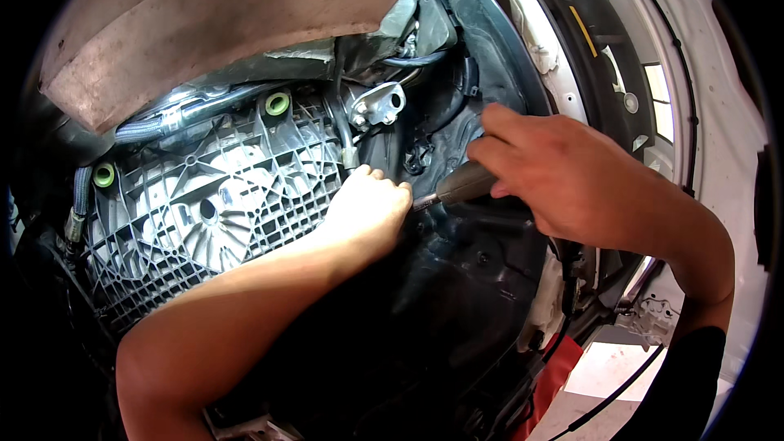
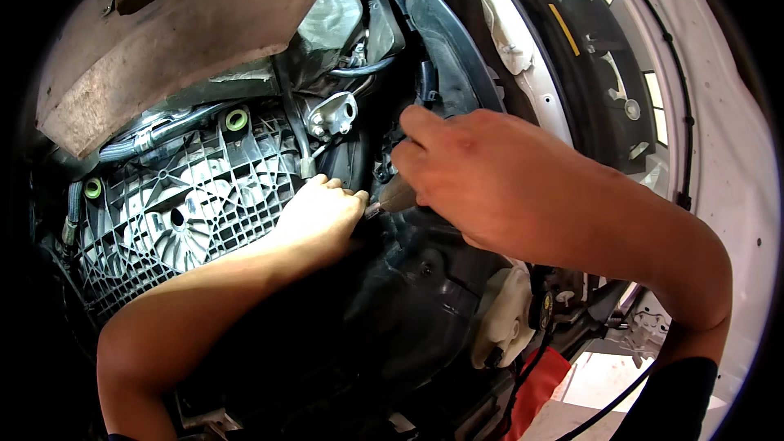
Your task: The person aligns a component inside a car engine bay and tightens a bolt using a ratchet wrench. The person then goes to a tool chest, selects socket bits, and swaps them onto the wrench.
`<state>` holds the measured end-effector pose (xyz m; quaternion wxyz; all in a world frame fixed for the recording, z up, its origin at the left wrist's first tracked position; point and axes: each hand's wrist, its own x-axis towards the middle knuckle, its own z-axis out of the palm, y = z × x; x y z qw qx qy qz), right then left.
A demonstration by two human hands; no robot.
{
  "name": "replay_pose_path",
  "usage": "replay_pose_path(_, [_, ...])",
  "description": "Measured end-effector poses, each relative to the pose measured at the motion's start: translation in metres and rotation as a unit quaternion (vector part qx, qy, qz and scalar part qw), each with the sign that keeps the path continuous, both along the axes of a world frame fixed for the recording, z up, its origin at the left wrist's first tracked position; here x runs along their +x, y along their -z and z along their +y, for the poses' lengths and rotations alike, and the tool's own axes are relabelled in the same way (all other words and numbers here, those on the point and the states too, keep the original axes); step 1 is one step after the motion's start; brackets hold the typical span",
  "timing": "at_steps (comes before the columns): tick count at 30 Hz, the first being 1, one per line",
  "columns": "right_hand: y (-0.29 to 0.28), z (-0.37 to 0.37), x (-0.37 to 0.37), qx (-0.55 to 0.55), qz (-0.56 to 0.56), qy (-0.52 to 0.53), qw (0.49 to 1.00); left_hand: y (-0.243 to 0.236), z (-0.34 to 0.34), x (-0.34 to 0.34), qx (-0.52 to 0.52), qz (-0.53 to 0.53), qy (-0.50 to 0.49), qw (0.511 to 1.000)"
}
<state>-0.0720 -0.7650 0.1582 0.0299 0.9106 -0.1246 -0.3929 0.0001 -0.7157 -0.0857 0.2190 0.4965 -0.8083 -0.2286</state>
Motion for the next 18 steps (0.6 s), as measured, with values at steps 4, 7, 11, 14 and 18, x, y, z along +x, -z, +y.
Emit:
replay_pose_path(4, [-0.012,0.0,-0.006,-0.049,-0.059,0.155,0.985,-0.006,-0.003,0.006,0.032,0.054,0.011,0.998])
replay_pose_path(7, [-0.007,-0.016,-0.023,-0.022,-0.119,0.105,0.987,-0.012,-0.007,0.009,0.06,0.049,0.02,0.997])
replay_pose_path(11, [-0.004,-0.018,-0.033,-0.016,-0.118,0.139,0.983,-0.015,-0.011,0.009,0.109,-0.009,0.072,0.991])
replay_pose_path(14, [-0.002,-0.023,-0.043,-0.022,-0.152,0.149,0.977,-0.014,-0.012,0.009,0.11,-0.007,0.081,0.991])
replay_pose_path(18, [-0.001,-0.023,-0.046,-0.021,-0.175,0.142,0.974,-0.009,-0.011,0.01,0.096,0.026,0.072,0.992])
